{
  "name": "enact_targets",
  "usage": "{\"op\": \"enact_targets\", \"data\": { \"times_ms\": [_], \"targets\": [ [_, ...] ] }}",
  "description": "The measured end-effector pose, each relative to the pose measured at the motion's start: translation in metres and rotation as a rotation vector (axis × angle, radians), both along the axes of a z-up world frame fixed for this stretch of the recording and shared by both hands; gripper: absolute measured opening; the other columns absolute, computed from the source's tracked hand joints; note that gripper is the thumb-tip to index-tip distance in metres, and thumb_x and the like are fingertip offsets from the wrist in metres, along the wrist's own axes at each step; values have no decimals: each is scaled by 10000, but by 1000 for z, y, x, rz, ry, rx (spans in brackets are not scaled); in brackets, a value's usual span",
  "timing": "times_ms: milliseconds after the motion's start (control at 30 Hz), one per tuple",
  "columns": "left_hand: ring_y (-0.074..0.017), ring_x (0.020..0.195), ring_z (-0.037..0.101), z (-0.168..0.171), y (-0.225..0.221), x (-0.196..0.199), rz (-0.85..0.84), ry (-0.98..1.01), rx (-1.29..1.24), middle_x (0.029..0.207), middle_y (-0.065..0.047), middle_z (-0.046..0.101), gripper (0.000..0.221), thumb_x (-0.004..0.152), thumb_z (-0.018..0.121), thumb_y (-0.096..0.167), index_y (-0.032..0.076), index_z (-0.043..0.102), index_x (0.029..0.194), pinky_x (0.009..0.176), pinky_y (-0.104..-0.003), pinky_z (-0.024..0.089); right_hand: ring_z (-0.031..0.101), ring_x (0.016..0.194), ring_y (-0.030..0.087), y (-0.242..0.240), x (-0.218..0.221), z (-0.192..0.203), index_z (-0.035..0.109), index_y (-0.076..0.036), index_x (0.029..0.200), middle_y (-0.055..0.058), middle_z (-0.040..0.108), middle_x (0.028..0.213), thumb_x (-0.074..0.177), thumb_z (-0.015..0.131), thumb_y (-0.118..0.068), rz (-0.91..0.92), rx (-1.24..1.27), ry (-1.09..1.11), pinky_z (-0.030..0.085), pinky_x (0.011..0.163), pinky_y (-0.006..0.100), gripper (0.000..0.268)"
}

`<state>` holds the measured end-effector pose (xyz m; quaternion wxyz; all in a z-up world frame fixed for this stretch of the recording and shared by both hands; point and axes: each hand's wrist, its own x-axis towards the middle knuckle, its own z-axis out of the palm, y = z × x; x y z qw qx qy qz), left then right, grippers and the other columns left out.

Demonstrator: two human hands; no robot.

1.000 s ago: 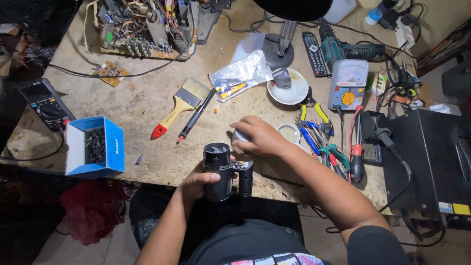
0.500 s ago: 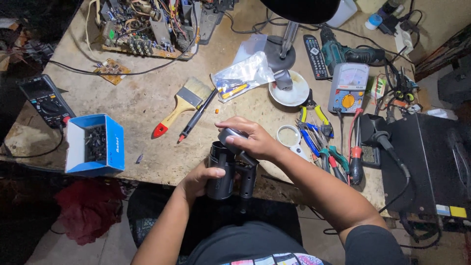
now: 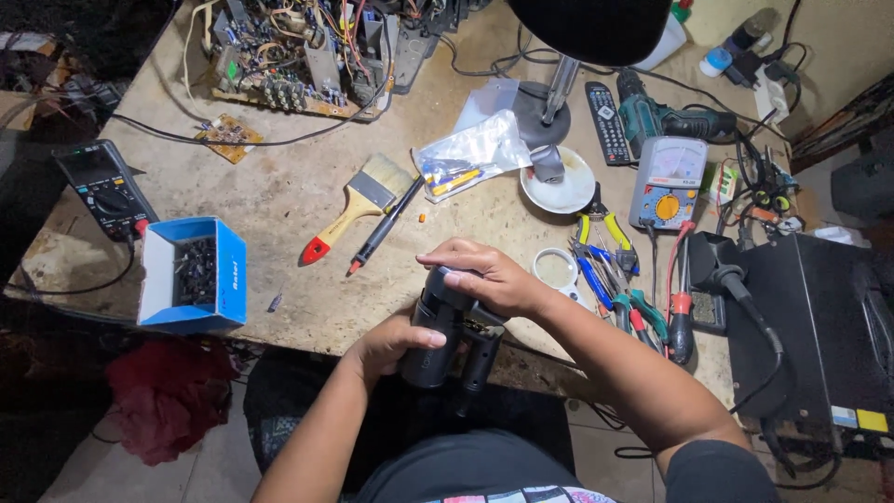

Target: Disassembling and inspecting the internal components of a hair dryer on a repair bench, followed by reassembly attempts.

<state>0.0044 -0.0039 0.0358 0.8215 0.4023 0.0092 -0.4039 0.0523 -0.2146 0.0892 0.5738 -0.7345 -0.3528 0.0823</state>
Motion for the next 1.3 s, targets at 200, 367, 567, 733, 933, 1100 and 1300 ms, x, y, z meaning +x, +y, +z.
{"op": "enact_targets", "data": {
  "times_ms": [200, 367, 567, 733, 933, 1100, 1300],
  "targets": [
    [-400, 965, 712, -7, 3, 2, -12, -46, 16, 1059, -278, 730, 665, 666, 839, -20, -79, 646, 1299, 848, -586, 580, 650, 1149, 283, -4, 2, 2, 655, -110, 1383, 159, 678, 1252, 1037, 608, -263, 54, -15, 15, 485, 1014, 462, 381],
    [-406, 1005, 706, -39, 1, 7, -50, -91, -16, 1093, -284, 720, 724, 635, 852, -41, -75, 628, 1323, 881, -596, 569, 652, 1178, 282, -5, 0, 4, 644, -104, 1392, 154, 683, 1267, 1060, 577, -252, 107, -21, 32, 487, 1028, 463, 369],
    [-404, 1056, 694, -50, 1, 6, -65, -118, -53, 1131, -285, 702, 765, 631, 840, -40, -57, 597, 1357, 907, -588, 557, 652, 1178, 298, -8, -4, 12, 633, -99, 1408, 156, 672, 1278, 1067, 560, -273, 135, -77, 11, 492, 1027, 470, 390],
    [-402, 1008, 708, -38, 2, 3, -57, -85, -49, 1090, -277, 707, 698, 678, 800, -31, -59, 598, 1346, 874, -571, 574, 648, 1168, 292, -7, -9, 2, 628, -115, 1417, 144, 649, 1278, 1054, 589, -281, 82, -113, -43, 501, 1016, 465, 402],
    [-386, 963, 710, -28, 3, 0, -45, -44, -45, 1051, -250, 707, 654, 686, 790, -1, -38, 603, 1311, 857, -578, 576, 648, 1168, 289, -3, -9, 0, 620, -130, 1427, 137, 645, 1278, 1062, 582, -294, 88, -108, -28, 507, 1011, 467, 402],
    [-403, 904, 722, -28, -2, 4, -36, 27, -92, 1004, -253, 718, 576, 729, 776, 23, -17, 634, 1285, 812, -596, 590, 618, 1240, 293, -3, -9, 2, 565, -142, 1485, 146, 634, 1345, 1091, 527, -302, 97, -106, 105, 468, 1072, 483, 427],
    [-373, 883, 746, -43, 0, 5, 5, 100, -110, 972, -228, 728, 483, 780, 766, 130, 18, 632, 1230, 752, -552, 617, 533, 1367, 331, -17, -5, 0, 477, -140, 1550, 173, 568, 1468, 1085, 529, -299, 32, -129, 154, 395, 1145, 520, 494]
  ]
}}
